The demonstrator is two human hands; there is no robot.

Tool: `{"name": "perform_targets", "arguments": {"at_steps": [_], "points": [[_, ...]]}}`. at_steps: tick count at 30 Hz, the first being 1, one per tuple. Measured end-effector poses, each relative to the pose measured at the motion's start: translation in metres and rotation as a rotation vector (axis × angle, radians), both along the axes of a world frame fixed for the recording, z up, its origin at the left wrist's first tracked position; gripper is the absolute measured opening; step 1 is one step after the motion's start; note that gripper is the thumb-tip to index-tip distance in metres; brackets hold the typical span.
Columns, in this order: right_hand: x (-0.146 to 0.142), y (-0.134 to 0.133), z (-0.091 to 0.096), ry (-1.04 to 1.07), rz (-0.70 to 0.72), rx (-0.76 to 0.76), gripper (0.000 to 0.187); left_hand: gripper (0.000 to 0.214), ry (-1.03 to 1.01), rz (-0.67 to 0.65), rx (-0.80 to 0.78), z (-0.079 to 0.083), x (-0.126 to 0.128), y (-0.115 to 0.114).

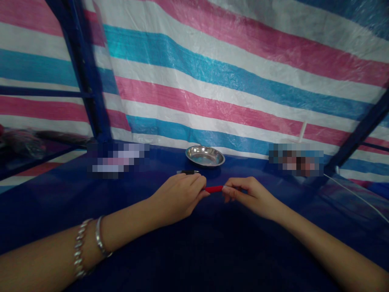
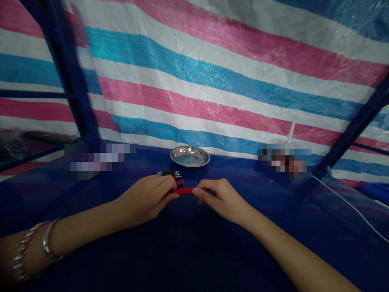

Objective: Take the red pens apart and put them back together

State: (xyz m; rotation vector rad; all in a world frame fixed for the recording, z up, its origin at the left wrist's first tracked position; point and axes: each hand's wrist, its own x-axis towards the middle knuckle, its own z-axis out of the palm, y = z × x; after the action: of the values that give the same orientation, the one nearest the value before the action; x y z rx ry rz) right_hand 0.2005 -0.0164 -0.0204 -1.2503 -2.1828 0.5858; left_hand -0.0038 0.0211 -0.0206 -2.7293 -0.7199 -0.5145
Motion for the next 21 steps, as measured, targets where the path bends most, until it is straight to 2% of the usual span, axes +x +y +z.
{"name": "perform_targets", "arguments": {"at_steps": [11, 17, 21], "points": [[-0.0032, 0.0009, -0.0026, 0.154, -0.035, -0.044, 0.021, 0.019, 0.005, -0.010, 0.013, 0.0002, 0.0001, -0.0010], [-0.0038, 0.0010, -0.0030, 0.130, -0.032, -0.012, 0.021, 0.018, 0.012, -0.019, 0.001, 0.0006, 0.0003, -0.0015], [-0.0024, 0.0011, -0.0023, 0.067, -0.032, 0.005, 0.028, 0.015, 0.016, -0.016, 0.004, 0.0010, 0.0008, -0.0024]]}}
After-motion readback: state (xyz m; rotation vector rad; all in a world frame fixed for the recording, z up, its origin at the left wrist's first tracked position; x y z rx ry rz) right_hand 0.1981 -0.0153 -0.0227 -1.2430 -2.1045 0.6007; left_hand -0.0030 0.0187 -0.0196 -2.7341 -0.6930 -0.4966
